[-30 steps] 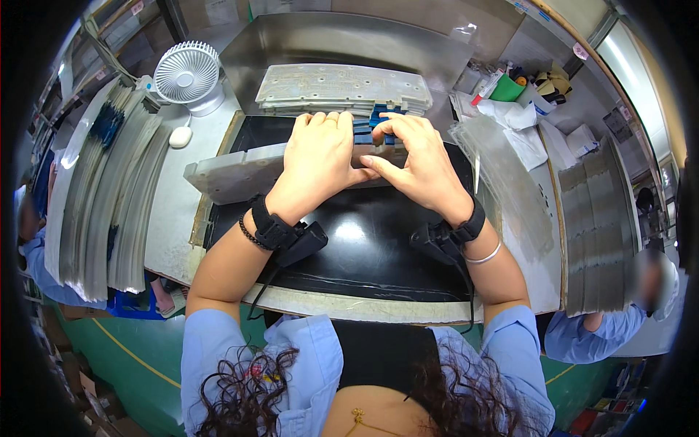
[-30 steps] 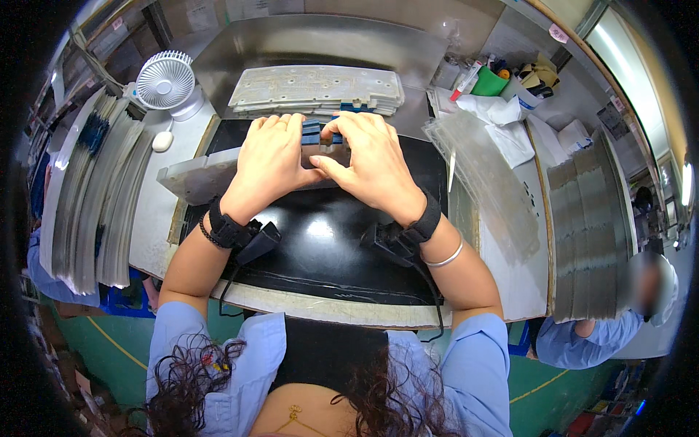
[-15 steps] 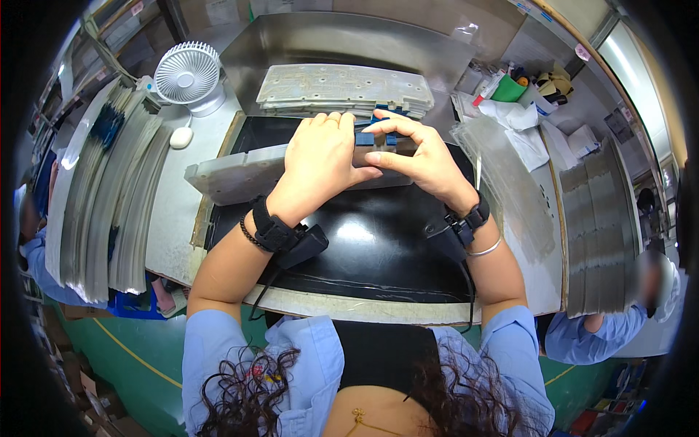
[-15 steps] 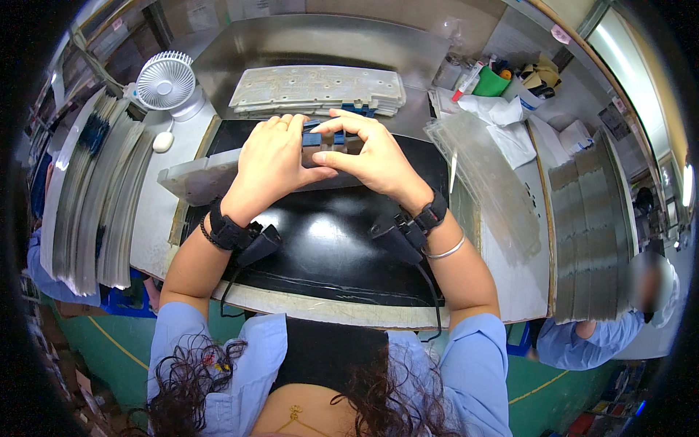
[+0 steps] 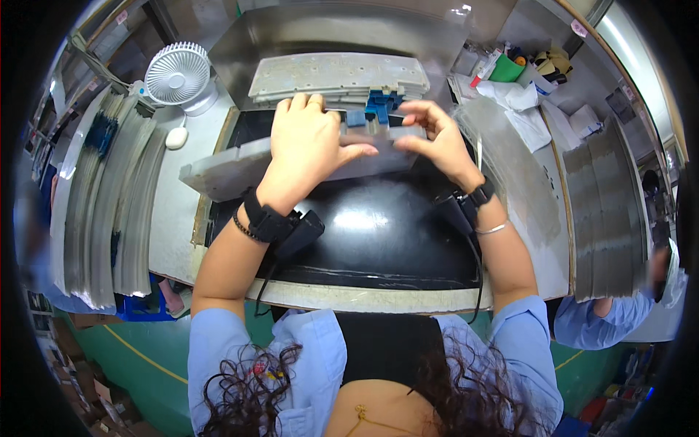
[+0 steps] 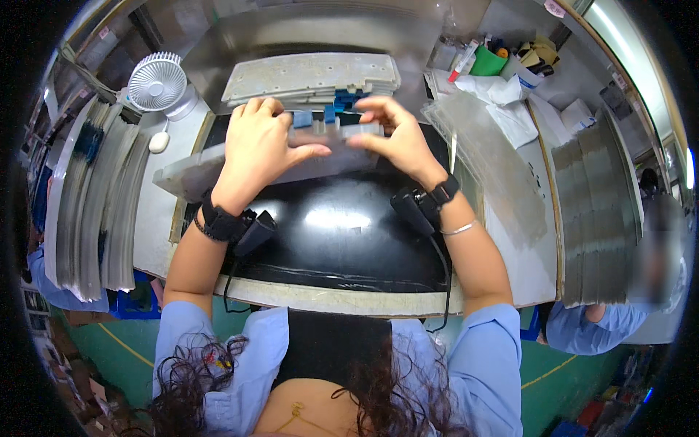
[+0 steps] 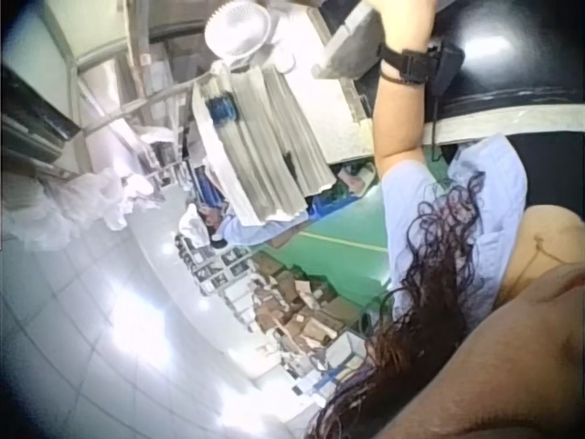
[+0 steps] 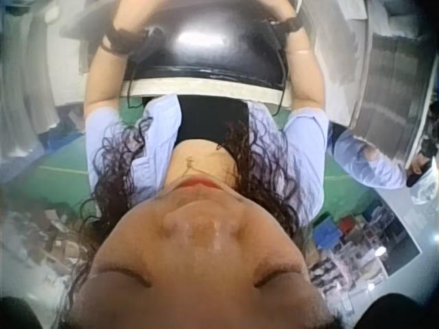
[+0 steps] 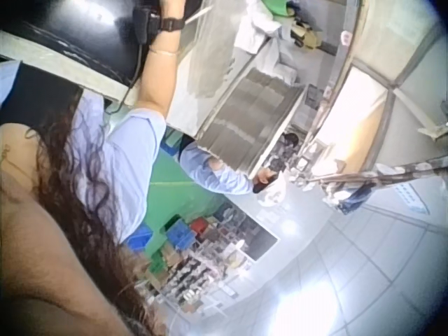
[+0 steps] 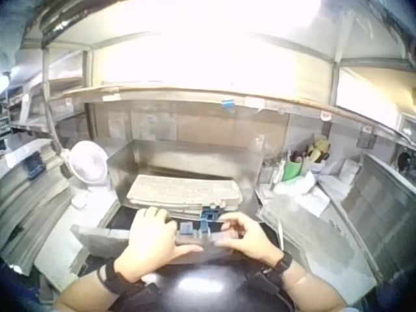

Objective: Inspecting and flipping through transparent electronic membrane sheets at an industrial workstation.

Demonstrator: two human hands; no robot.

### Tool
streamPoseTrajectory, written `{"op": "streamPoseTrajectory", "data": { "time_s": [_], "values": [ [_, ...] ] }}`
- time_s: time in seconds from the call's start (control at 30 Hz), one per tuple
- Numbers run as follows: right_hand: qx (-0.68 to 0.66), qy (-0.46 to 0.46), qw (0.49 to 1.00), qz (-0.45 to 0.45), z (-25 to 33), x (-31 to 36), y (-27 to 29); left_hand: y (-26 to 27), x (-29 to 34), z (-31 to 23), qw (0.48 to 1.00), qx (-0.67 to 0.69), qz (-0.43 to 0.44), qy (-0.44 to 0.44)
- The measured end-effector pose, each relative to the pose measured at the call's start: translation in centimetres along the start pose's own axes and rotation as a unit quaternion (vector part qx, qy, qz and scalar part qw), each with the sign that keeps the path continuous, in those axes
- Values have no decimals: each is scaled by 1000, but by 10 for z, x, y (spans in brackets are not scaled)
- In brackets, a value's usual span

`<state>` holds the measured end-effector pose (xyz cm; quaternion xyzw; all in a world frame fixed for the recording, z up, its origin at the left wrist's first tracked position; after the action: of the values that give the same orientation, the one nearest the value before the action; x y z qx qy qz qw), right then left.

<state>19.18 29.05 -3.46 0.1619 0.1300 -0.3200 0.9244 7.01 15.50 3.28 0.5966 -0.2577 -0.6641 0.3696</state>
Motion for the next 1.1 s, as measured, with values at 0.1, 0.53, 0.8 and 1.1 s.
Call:
{"op": "streamPoseTrajectory", "data": {
  "time_s": [0.1, 0.53, 0.8, 1.1],
  "values": [
    [-123, -95, 988, 1, -24, 13, -27, -21, -1, 1, 995, 29, 60, 78],
    [437, 136, 835, 305, 10, 112, -92, 51, -9, 111, 966, 227, 31, 123],
    [399, 139, 904, 68, 4, 27, -15, 100, 27, 160, 886, 347, 96, 292],
    [116, 163, 870, 452, 32, 61, -180, 83, 7, 131, 789, 521, 117, 304]
  ]
}}
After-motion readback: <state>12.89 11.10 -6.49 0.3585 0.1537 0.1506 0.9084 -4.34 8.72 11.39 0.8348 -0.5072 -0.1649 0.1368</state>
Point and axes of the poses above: each hand's wrist, its own x-axis away from the middle knuckle, its own y-axis out of the back of the hand, z = x × y, the point moved 8 cm from there along -x, towards the middle knuckle, and after that the axes turned 3 degrees about z, right-handed, at the moved point
